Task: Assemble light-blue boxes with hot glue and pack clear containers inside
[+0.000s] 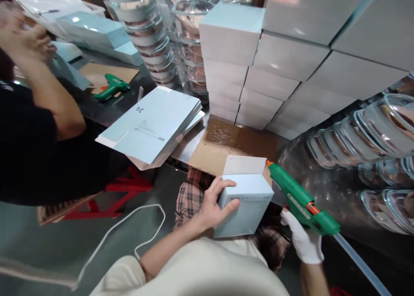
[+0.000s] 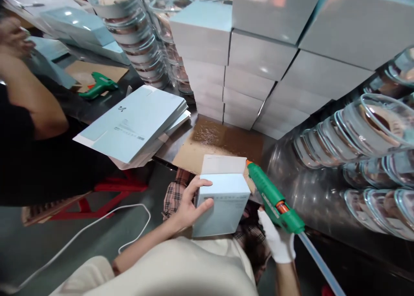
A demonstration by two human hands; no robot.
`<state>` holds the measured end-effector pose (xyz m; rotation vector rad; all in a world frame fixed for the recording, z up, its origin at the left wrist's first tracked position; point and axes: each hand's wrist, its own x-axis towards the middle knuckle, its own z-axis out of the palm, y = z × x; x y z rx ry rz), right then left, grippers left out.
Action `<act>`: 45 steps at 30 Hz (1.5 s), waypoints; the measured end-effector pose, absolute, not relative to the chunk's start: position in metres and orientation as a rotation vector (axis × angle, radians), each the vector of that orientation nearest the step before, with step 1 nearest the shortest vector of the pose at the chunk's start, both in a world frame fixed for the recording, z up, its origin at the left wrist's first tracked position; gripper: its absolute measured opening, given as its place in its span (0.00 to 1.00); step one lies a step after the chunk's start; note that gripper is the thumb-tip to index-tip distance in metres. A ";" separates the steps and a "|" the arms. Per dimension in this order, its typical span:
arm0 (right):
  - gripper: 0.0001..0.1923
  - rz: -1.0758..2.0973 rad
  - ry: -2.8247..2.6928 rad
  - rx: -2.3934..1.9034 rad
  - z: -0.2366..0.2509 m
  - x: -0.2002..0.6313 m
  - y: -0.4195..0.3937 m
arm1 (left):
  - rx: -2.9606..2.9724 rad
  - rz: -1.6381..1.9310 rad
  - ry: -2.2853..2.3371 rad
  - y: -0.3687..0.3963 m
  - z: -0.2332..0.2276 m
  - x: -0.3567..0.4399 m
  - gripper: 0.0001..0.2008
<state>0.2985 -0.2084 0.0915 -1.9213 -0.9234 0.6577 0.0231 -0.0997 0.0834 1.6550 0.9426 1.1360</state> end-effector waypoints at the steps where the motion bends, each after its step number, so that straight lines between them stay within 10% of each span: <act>1: 0.21 0.737 -0.868 -1.923 0.094 0.300 -0.202 | 1.646 1.141 0.938 -0.098 0.081 0.020 0.22; 8: 0.36 1.153 -0.661 -1.943 0.093 0.313 -0.124 | 1.559 1.184 0.812 -0.090 0.072 0.011 0.23; 15: 0.18 0.756 -0.756 -2.231 0.138 0.328 -0.123 | 1.498 1.198 0.727 -0.089 0.069 0.023 0.22; 28: 0.37 1.003 -1.505 -1.260 0.134 0.294 -0.137 | 1.027 1.316 0.593 -0.086 0.066 0.051 0.32; 32: 0.18 0.744 -1.988 -1.195 0.148 0.290 -0.135 | 1.217 1.280 0.579 -0.082 0.073 0.041 0.26; 45: 0.12 0.481 -1.592 -1.188 0.116 0.257 -0.149 | 1.163 1.238 0.723 -0.090 0.088 0.036 0.20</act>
